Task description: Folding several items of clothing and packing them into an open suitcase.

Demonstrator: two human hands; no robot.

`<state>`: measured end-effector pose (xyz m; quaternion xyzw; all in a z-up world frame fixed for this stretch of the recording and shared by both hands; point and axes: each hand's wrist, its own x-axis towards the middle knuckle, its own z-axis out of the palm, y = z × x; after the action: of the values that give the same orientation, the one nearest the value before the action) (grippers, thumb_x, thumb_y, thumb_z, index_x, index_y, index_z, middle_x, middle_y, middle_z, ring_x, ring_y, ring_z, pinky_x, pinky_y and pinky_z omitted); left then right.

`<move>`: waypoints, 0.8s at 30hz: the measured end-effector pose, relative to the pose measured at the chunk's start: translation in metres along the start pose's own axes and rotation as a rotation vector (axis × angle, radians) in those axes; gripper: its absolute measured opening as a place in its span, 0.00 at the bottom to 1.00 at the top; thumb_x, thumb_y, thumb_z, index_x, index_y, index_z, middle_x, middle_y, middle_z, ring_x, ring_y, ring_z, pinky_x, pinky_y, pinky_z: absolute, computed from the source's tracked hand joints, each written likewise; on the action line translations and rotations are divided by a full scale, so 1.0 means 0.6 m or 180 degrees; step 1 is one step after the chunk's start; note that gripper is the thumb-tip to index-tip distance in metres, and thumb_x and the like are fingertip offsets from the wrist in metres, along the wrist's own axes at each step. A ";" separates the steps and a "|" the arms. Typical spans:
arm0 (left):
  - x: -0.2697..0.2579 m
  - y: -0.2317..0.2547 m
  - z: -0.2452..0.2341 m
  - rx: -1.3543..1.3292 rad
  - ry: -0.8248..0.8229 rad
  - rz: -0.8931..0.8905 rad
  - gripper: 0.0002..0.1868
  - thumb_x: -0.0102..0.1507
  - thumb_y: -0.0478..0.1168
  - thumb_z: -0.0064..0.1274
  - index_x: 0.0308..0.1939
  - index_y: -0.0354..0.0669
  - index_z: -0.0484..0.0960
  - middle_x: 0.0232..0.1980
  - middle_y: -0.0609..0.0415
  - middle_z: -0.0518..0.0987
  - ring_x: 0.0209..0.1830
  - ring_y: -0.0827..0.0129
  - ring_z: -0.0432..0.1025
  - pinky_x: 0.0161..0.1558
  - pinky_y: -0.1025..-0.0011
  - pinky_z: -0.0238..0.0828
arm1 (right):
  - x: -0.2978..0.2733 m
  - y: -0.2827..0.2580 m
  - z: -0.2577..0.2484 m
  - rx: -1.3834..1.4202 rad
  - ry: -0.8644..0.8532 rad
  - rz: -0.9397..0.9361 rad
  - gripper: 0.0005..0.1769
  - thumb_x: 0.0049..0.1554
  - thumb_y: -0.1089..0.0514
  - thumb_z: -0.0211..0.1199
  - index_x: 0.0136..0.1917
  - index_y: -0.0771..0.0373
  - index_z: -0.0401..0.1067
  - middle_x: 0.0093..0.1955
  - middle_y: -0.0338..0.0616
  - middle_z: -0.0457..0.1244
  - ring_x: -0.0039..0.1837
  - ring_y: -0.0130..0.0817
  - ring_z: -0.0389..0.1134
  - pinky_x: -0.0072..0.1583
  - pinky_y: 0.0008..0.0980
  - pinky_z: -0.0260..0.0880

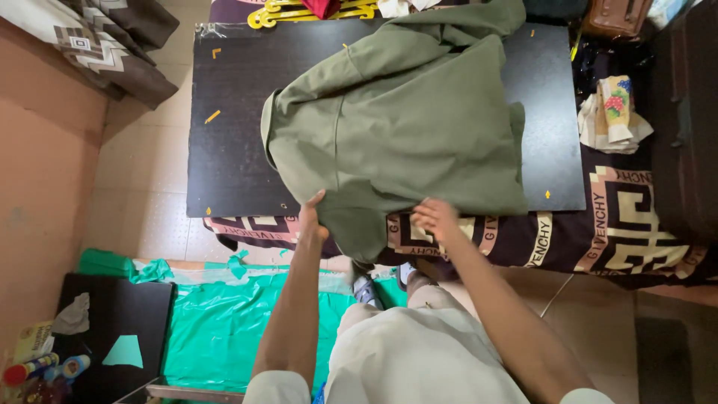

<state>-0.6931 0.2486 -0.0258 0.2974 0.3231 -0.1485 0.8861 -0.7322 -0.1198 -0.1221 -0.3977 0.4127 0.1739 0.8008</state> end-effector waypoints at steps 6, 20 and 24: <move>-0.012 0.034 0.003 0.1102 0.1063 0.0765 0.18 0.56 0.32 0.69 0.49 0.35 0.84 0.52 0.50 0.81 0.49 0.59 0.76 0.52 0.63 0.77 | 0.064 -0.155 -0.140 0.0240 0.0748 -0.0313 0.27 0.64 0.51 0.42 0.75 0.54 0.60 0.45 0.56 0.69 0.40 0.43 0.71 0.37 0.35 0.72; 0.133 0.018 -0.125 0.1541 0.1593 0.0845 0.21 0.64 0.45 0.70 0.40 0.32 0.76 0.35 0.53 0.71 0.26 0.68 0.64 0.26 0.68 0.56 | -0.132 -0.432 -0.066 -0.2926 0.1248 -0.1176 0.14 0.58 0.58 0.56 0.39 0.67 0.78 0.34 0.52 0.69 0.31 0.35 0.67 0.36 0.35 0.64; 0.102 0.021 0.027 0.2102 0.1841 0.0656 0.27 0.59 0.44 0.70 0.53 0.28 0.79 0.51 0.46 0.82 0.44 0.64 0.77 0.47 0.65 0.75 | 0.138 -0.522 -0.152 -0.3094 0.1422 -0.3466 0.21 0.56 0.54 0.76 0.52 0.73 0.74 0.45 0.54 0.67 0.48 0.42 0.68 0.54 0.35 0.72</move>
<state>-0.6337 0.2438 -0.0508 0.6240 0.4615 -0.0655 0.6272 -0.5404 -0.3902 -0.0650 -0.8785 0.1876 -0.1680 0.4059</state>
